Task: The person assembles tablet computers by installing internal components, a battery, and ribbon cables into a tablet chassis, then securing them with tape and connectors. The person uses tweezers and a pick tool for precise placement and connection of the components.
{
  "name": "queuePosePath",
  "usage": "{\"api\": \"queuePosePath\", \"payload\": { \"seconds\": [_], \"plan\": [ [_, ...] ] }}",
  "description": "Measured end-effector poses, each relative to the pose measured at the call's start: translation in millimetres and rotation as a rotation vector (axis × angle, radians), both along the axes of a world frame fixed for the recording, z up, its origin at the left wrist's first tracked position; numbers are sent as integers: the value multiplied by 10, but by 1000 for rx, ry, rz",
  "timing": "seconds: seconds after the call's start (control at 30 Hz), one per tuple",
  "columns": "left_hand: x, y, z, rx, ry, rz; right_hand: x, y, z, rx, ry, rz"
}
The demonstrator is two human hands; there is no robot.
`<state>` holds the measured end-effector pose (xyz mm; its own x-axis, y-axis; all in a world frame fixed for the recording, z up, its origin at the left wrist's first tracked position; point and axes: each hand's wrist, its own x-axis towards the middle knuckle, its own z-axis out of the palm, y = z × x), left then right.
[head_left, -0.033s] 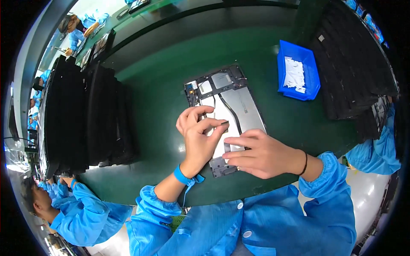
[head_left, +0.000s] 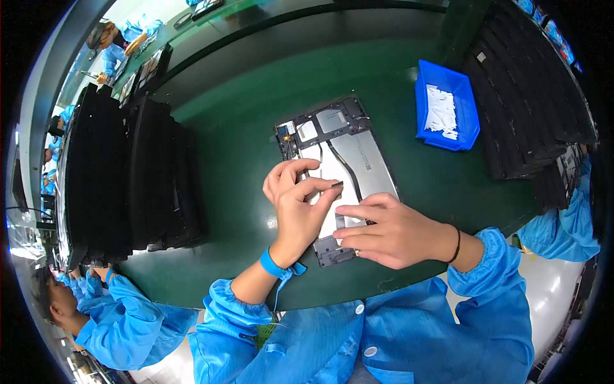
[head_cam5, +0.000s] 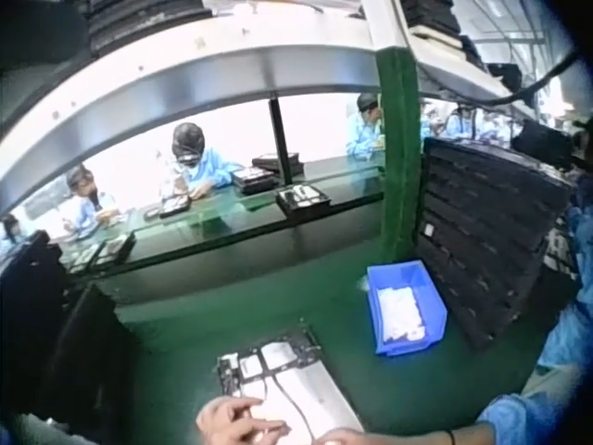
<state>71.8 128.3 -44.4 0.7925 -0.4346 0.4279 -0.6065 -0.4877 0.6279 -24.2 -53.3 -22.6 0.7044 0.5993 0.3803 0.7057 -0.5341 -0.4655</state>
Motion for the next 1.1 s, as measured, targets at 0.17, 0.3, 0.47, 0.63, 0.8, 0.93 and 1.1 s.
{"api": "queuePosePath", "payload": {
  "seconds": [0.17, 0.3, 0.47, 0.63, 0.8, 0.93, 1.1],
  "plan": [
    [-2, -2, -6, 16, -10, 11, -7, 7, 15, 3, 50, -64],
    [14, -2, -23, 19, 5, 12, 17, 7, 52, -11, 93, -95],
    [16, 19, -10, 50, 7, 19, 139, -24, 33, -70, 87, -221],
    [5, -29, -3, 46, -10, 75, 148, -33, 17, -52, 51, -295],
    [-25, 21, -28, 22, -52, 66, 148, -70, -99, 50, -9, -649],
    [-78, 84, 80, 64, -156, -70, 108, -24, -171, 182, 86, -550],
    [-235, 135, 192, 44, -551, -263, 54, 25, -68, 250, -31, -390]
  ]
}}
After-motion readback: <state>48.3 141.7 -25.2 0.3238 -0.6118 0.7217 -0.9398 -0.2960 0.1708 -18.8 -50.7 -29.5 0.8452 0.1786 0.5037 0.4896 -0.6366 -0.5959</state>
